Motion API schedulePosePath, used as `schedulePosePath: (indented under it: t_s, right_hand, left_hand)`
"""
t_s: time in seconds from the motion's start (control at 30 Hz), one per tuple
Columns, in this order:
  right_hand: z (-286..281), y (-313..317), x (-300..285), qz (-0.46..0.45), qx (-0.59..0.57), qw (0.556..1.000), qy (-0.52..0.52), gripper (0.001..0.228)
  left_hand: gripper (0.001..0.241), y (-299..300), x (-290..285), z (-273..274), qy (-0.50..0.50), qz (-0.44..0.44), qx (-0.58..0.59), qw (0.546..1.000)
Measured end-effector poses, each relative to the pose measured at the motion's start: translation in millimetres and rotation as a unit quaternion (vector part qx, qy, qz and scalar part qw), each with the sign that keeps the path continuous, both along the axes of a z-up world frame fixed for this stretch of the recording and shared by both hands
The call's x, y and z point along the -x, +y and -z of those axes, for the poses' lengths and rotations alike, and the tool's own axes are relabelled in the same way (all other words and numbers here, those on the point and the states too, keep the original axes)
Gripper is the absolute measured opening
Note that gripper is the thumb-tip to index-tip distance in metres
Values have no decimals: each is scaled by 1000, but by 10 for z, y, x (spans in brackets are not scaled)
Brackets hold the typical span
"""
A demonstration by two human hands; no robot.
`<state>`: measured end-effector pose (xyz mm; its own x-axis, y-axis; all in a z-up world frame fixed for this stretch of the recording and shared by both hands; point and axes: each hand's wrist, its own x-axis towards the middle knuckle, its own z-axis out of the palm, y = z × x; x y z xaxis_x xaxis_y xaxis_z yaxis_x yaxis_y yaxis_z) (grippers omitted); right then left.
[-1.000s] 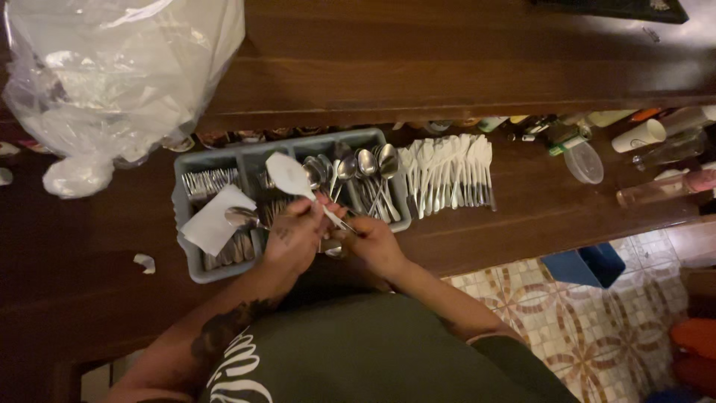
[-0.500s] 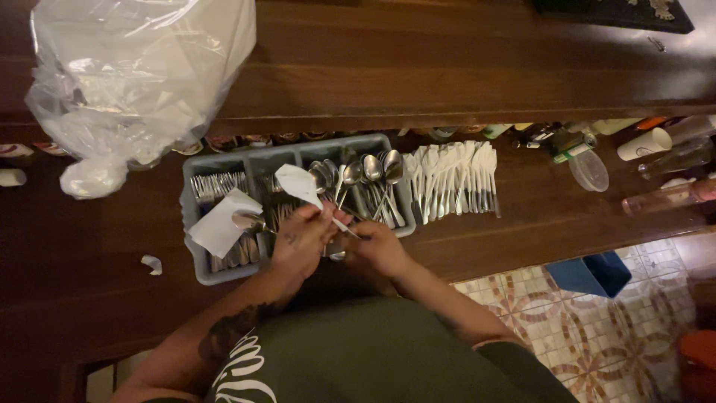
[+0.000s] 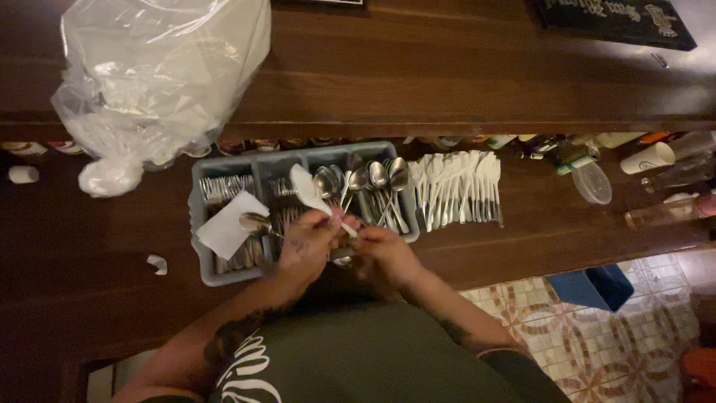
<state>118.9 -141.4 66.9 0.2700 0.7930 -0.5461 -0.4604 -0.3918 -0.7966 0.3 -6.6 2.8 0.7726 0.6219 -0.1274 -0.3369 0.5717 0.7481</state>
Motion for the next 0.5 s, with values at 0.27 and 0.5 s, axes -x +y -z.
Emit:
schedulePosePath:
  t_s: [0.27, 0.5]
  right_hand:
    - [275, -12, -102, -157, -305, 919, -197, 14]
    - [274, 7, -143, -81, -148, 936, 308, 27]
  left_hand:
    - [22, -48, 75, -77, -16, 43, -21, 999]
    - [25, 20, 144, -96, 7, 93, -27, 995]
